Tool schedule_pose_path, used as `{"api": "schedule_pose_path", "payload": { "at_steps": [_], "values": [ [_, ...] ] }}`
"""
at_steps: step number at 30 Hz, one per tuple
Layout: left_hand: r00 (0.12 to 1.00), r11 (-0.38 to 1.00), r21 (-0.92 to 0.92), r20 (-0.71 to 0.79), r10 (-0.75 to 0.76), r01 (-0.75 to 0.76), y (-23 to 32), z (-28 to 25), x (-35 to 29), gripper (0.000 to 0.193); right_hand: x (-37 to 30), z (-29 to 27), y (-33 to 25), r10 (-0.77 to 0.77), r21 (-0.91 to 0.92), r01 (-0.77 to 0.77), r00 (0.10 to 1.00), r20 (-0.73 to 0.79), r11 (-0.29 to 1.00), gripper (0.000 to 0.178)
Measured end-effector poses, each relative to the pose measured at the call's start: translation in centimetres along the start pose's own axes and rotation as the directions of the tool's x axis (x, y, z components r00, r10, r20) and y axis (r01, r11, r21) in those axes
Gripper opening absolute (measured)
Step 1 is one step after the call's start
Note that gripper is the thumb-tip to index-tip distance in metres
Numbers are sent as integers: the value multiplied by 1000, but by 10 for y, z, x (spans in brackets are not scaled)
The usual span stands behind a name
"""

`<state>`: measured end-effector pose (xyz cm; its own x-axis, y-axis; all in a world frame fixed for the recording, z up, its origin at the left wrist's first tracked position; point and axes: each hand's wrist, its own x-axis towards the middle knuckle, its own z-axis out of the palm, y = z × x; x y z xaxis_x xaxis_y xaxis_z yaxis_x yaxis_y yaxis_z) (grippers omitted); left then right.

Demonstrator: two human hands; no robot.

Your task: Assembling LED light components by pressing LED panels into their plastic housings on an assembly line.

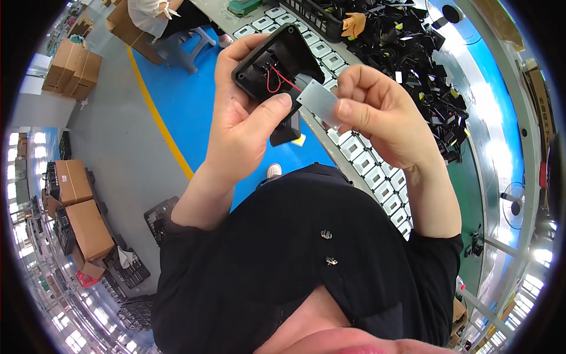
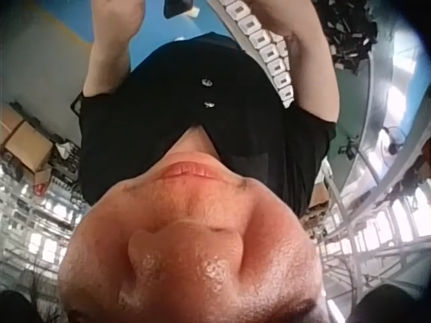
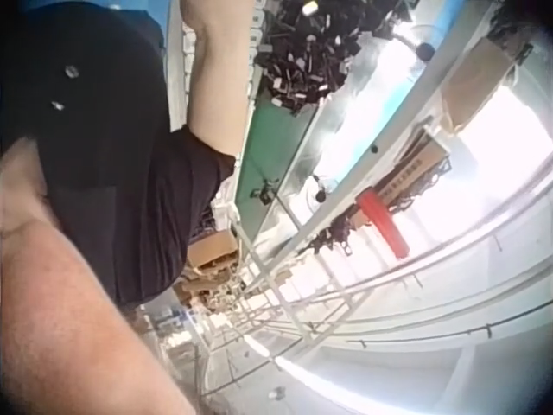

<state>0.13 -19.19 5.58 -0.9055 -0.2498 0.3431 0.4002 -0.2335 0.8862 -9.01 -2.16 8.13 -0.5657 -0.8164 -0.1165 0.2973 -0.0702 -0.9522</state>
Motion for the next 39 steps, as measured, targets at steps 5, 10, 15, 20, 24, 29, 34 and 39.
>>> {"api": "schedule_pose_path", "payload": {
  "at_steps": [5,10,15,20,24,29,34,39],
  "values": [
    [996,994,58,18,87,-88,-4,5,3,55,-1,0,3,190,250,-194,981,40,949,29],
    [998,995,89,46,35,-39,4,13,0,54,-4,2,8,218,261,-254,963,159,931,27],
    [998,998,0,-21,64,-64,-1,12,2,48,-9,6,-5,-419,-738,272,908,-16,618,15],
    [986,993,49,-122,111,-106,-8,14,5,39,-9,17,-11,-749,-890,435,543,378,-134,24],
    [974,990,21,-174,143,-142,-6,20,6,33,-8,25,-8,-785,-865,462,455,420,-195,26],
    [990,990,-89,-94,102,-110,-10,18,2,37,-1,26,-1,-816,-846,451,351,460,-283,28],
    [997,967,-254,69,33,-14,0,20,-5,57,-8,33,-2,-820,-897,402,440,365,-184,29],
    [994,977,-200,64,90,-76,1,21,-8,56,-6,38,-1,-822,-894,429,456,340,-132,29]
  ]
}}
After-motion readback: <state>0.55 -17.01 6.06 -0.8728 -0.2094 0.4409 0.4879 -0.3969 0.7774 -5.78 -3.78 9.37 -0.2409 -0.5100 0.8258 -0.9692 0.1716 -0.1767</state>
